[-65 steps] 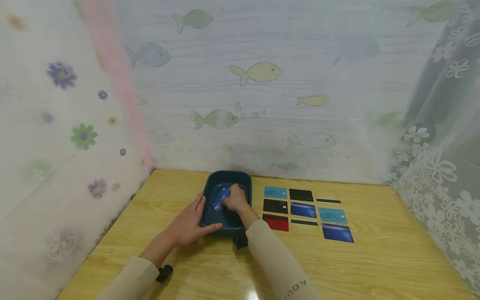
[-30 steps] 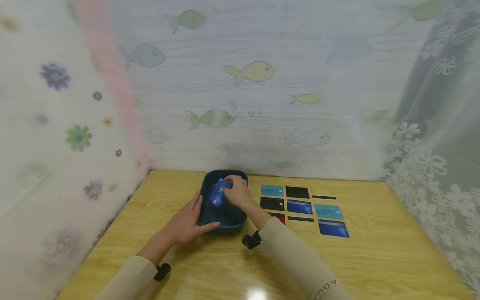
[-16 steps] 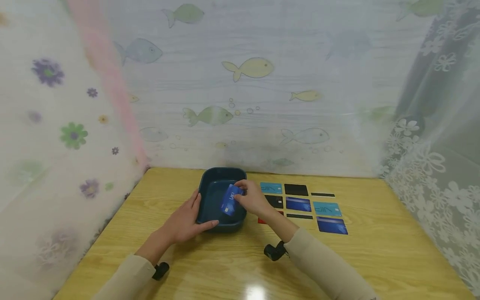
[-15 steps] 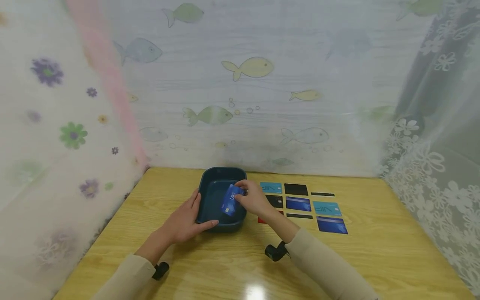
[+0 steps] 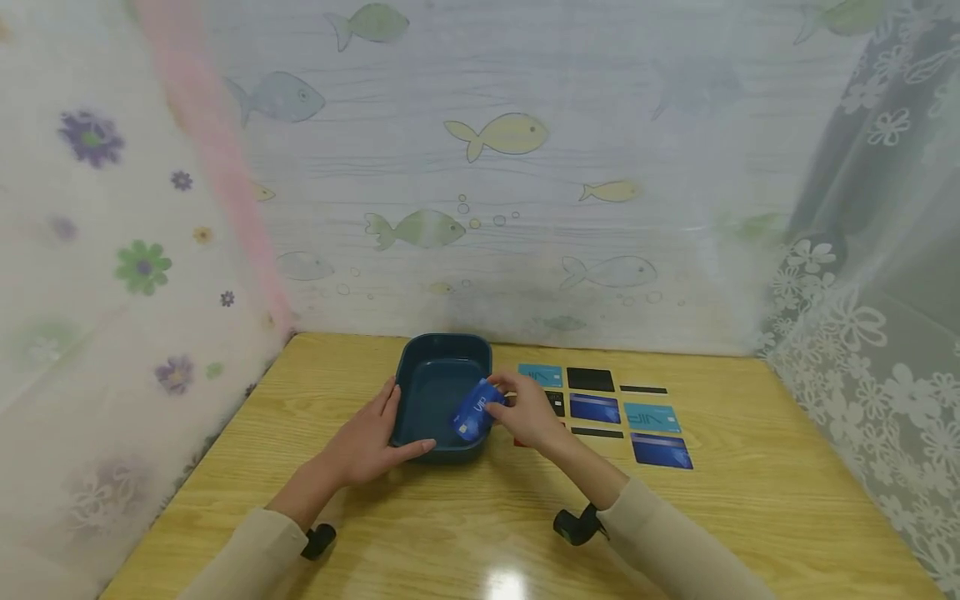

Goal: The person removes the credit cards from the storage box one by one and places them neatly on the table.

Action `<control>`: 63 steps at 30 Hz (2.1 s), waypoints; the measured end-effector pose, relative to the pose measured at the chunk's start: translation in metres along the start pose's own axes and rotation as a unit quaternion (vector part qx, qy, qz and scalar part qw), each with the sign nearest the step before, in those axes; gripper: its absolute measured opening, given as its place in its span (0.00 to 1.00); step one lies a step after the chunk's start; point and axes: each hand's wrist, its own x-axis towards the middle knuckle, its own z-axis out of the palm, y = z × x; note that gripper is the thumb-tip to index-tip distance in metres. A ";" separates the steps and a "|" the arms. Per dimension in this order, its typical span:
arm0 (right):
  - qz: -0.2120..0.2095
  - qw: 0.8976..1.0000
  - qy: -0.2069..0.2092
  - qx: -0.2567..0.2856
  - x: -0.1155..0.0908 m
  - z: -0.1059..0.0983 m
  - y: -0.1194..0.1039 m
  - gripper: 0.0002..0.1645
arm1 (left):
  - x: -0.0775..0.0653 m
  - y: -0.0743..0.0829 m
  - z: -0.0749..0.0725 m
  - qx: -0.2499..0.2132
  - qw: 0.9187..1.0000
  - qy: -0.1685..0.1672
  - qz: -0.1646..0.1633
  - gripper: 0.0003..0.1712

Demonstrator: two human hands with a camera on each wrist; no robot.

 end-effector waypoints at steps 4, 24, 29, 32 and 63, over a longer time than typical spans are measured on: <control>-0.003 1.000 -0.009 0.009 -0.004 -0.004 0.003 0.24 | 0.000 0.000 0.001 0.000 1.000 0.001 -0.002 0.72; 0.056 0.998 0.003 -0.028 -0.020 -0.035 0.016 0.20 | -0.001 -0.001 0.000 -0.006 1.000 -0.001 0.003 0.73; 0.069 0.997 -0.007 -0.016 -0.026 -0.047 0.018 0.18 | -0.001 0.000 0.001 -0.005 1.000 -0.001 0.003 0.73; 0.075 0.997 -0.018 -0.005 -0.031 -0.056 0.021 0.18 | -0.001 0.001 0.000 -0.006 1.000 -0.001 0.005 0.72; 0.039 0.979 -0.024 -0.199 -0.078 -0.050 0.058 0.13 | -0.002 0.001 -0.003 -0.012 1.000 -0.002 0.005 0.72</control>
